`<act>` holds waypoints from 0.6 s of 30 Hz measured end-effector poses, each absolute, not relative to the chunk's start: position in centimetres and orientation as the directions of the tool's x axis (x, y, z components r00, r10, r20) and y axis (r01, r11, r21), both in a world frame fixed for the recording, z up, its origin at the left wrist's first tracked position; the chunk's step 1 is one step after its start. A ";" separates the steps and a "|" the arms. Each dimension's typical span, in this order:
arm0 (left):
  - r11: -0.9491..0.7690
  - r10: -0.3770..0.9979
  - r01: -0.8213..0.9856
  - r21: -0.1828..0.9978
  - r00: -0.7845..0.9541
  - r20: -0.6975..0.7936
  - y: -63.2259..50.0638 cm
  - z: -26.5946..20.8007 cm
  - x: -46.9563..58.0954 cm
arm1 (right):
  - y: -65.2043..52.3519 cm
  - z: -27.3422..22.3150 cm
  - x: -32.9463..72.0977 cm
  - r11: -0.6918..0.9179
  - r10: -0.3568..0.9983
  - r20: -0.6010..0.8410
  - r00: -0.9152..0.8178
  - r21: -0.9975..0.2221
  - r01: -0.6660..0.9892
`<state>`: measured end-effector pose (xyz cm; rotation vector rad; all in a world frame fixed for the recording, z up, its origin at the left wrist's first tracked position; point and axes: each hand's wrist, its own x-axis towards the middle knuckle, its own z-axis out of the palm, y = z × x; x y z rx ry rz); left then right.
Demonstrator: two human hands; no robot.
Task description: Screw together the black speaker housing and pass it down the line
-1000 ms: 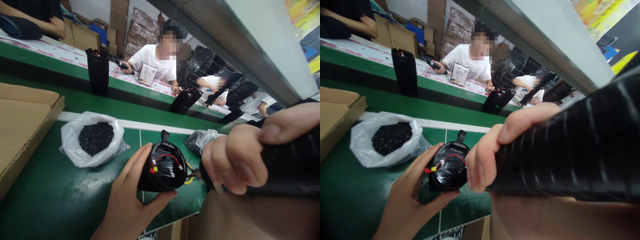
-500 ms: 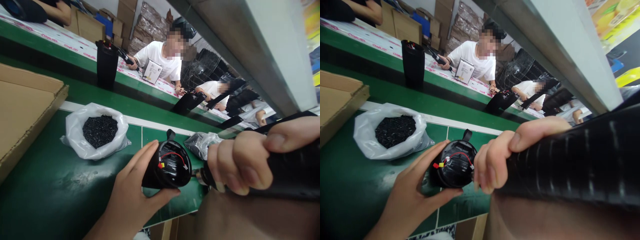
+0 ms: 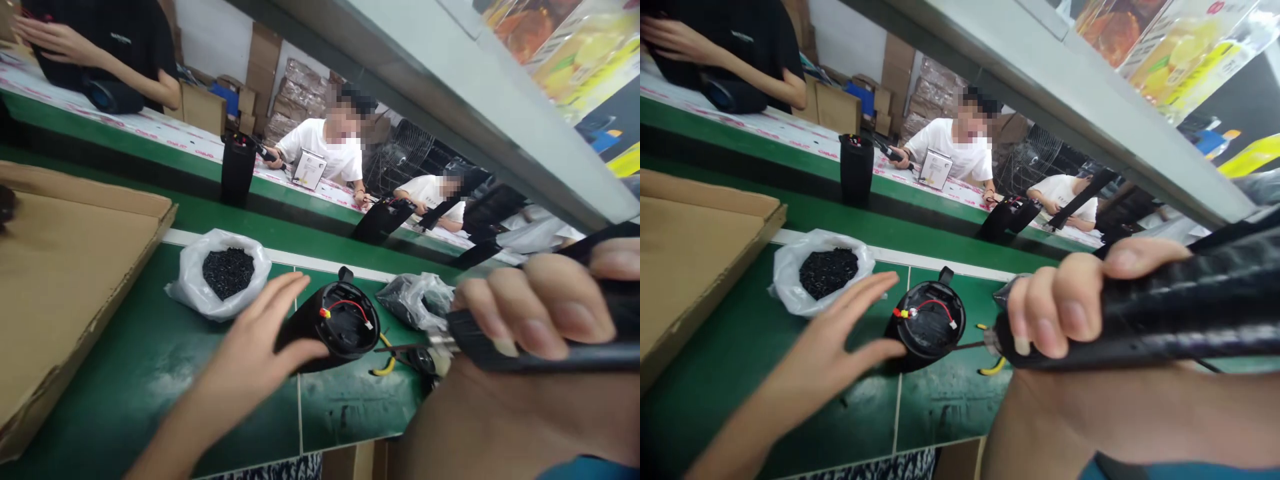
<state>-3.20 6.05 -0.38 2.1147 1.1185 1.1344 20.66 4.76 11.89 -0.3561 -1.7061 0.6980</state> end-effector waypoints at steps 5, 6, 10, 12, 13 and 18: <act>-0.433 0.881 0.864 0.255 0.347 0.321 10.6 1.6 -7.9 | 3.5 10.8 21.7 0.716 0.698 0.667 0.259 -0.647 -0.262; -0.398 0.902 0.898 0.186 0.346 0.258 11.3 1.8 -8.1 | 3.4 10.5 21.2 0.700 0.712 0.603 0.360 -0.651 -0.294; -0.345 0.931 0.937 0.052 0.335 0.142 12.5 2.3 -7.1 | 3.2 10.0 18.8 0.624 0.781 0.463 0.418 -0.567 -0.538; -0.335 0.934 0.942 0.007 0.331 0.136 12.5 2.5 -6.7 | 3.2 10.0 17.9 0.563 0.824 0.401 0.401 -0.493 -0.664; -0.334 0.933 0.942 -0.007 0.332 0.142 12.4 2.5 -6.6 | 3.2 10.0 17.7 0.531 0.842 0.375 0.389 -0.443 -0.722; -0.404 0.874 0.915 -0.012 0.390 0.291 12.2 1.9 -7.1 | 2.8 10.3 17.3 0.361 0.874 0.339 0.347 0.026 -0.932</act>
